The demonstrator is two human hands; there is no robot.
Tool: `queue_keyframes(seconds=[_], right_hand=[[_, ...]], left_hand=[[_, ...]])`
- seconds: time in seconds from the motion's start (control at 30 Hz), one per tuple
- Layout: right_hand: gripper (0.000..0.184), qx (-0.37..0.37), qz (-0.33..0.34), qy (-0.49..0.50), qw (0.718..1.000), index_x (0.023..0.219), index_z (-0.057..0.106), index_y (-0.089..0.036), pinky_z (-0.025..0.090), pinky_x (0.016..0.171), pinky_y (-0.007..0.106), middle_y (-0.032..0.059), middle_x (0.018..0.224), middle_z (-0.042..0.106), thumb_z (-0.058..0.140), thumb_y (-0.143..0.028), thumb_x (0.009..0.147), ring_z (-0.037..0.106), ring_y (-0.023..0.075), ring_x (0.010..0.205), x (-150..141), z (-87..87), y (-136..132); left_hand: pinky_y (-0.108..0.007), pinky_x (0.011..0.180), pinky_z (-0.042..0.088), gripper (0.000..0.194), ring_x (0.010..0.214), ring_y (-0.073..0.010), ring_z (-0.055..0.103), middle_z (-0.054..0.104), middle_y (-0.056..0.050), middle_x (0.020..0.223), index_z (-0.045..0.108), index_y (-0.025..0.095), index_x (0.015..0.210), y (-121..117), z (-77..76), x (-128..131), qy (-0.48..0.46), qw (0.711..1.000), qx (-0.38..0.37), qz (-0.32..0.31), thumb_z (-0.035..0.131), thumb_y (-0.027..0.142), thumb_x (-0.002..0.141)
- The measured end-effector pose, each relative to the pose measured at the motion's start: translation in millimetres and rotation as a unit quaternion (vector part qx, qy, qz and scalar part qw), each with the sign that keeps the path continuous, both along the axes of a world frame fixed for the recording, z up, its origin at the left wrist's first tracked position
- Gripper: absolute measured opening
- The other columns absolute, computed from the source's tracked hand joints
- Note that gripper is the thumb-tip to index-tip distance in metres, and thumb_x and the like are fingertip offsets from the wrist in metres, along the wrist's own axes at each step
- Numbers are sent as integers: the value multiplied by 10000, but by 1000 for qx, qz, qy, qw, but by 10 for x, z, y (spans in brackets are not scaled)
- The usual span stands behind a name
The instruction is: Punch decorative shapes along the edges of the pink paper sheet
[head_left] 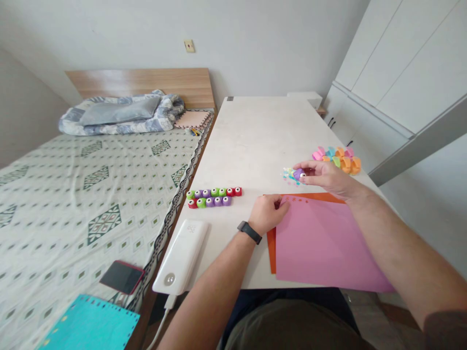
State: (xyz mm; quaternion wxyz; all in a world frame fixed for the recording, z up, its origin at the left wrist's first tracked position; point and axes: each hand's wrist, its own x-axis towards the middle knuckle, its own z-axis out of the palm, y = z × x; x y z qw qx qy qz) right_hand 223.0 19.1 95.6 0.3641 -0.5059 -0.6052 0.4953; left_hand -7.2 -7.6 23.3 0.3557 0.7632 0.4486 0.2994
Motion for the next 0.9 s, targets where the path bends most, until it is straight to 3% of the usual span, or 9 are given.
queue_keyframes(seconds=[0.17,0.3,0.47,0.63,0.9], right_hand=[[571,-31,24,-45,998,1217,705,-186,548,959,434,97,1089,725,866,-413,718,672,244,1018,362,-174,-116],[552,-9,48,-88,995,1262,692,-193,536,904,397,83,1078,722,819,-373,755,666,229,979,503,-294,-114],[488,28,65,-173,982,1245,718,-202,502,864,361,78,1104,737,779,-337,780,659,229,986,533,-312,-108],[554,0,77,-130,989,1306,692,-185,515,815,335,78,1084,731,764,-369,788,646,190,870,539,-358,-154],[479,10,90,-158,983,1290,702,-225,514,959,371,69,1163,730,735,-298,817,675,237,1040,507,-435,-210]], left_hand=[[-243,573,295,366,604,-105,443,490,39,609,583,173,668,8,6,-21,-13,999,-23,19,559,431,926],[-228,579,328,375,629,-111,476,548,27,650,655,164,738,9,11,-37,-33,998,-37,34,561,469,935],[-224,568,322,397,623,-102,456,511,35,646,625,161,721,7,41,-46,-52,997,-44,44,563,484,944],[-226,551,312,408,616,-101,443,501,35,643,610,163,722,24,36,-37,-51,995,-61,56,575,504,943],[-221,540,318,392,620,-105,442,506,25,651,614,164,719,33,60,9,-35,995,-68,65,587,486,940]])
